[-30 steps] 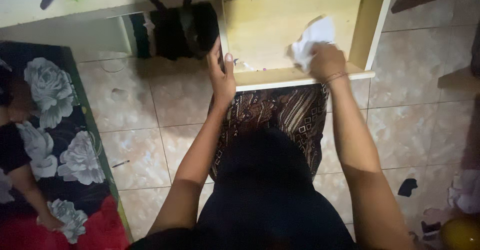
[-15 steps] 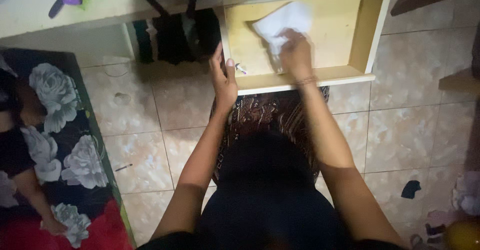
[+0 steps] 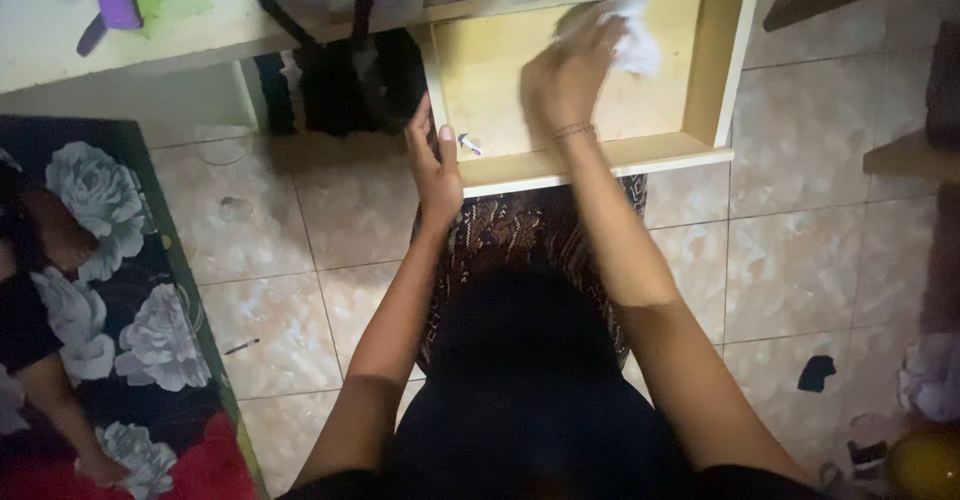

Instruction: The person removes small items from a drawer, including a plastic bag and hair accessories, then wipes the interior of the drawer with a tissue. The person continues wiping the drawer surface repeatedly.

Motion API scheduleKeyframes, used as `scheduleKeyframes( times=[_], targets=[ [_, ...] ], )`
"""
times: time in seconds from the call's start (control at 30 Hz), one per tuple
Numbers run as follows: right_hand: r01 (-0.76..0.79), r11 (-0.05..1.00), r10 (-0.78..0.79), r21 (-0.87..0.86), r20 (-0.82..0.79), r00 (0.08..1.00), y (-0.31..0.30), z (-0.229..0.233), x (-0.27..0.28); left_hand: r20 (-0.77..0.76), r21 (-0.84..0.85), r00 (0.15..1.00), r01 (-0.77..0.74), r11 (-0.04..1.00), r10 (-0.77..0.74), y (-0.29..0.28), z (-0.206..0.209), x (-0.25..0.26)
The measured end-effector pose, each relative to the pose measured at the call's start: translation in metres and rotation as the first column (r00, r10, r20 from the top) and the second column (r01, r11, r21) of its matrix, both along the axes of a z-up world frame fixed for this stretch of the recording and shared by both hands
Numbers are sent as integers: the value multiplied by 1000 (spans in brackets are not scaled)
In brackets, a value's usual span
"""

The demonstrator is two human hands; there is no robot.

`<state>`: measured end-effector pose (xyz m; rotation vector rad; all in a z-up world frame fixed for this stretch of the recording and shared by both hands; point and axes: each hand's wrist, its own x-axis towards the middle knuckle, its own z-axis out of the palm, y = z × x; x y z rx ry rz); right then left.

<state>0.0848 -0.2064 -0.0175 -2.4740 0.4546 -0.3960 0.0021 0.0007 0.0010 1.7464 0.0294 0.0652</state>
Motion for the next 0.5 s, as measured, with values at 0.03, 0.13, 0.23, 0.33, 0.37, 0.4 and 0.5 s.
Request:
scheduleKeyframes(
  times=[0.03,0.13,0.23,0.33,0.37,0.4,0.5],
  targets=[
    [16,1000,-16,-6,14,1000,24,-8,0,2,22,1000,-8,1000,8,0,-1,0],
    [-164,979,161,-124,-34,986,81,-3,-7,-27,18,998,-49,999,50,0,-3,0],
    [-197,973,201,-123,20,979,105,8,-9,-3,-40,999,-45,998,45,1,-8,2],
    [-262,957,274,-122,88,958,109,13,-12,10,-21,999,-43,999,44,1,-8,0],
    [-314,940,329,-133,111,938,107,15,-14,10,-4,999,-40,999,40,1,-8,0],
    [-364,920,383,-145,134,914,104,17,-15,10,13,999,-37,999,37,2,-8,1],
    [-467,874,485,-138,169,858,95,21,-16,5,1,999,-33,999,33,1,-9,3]
  ],
)
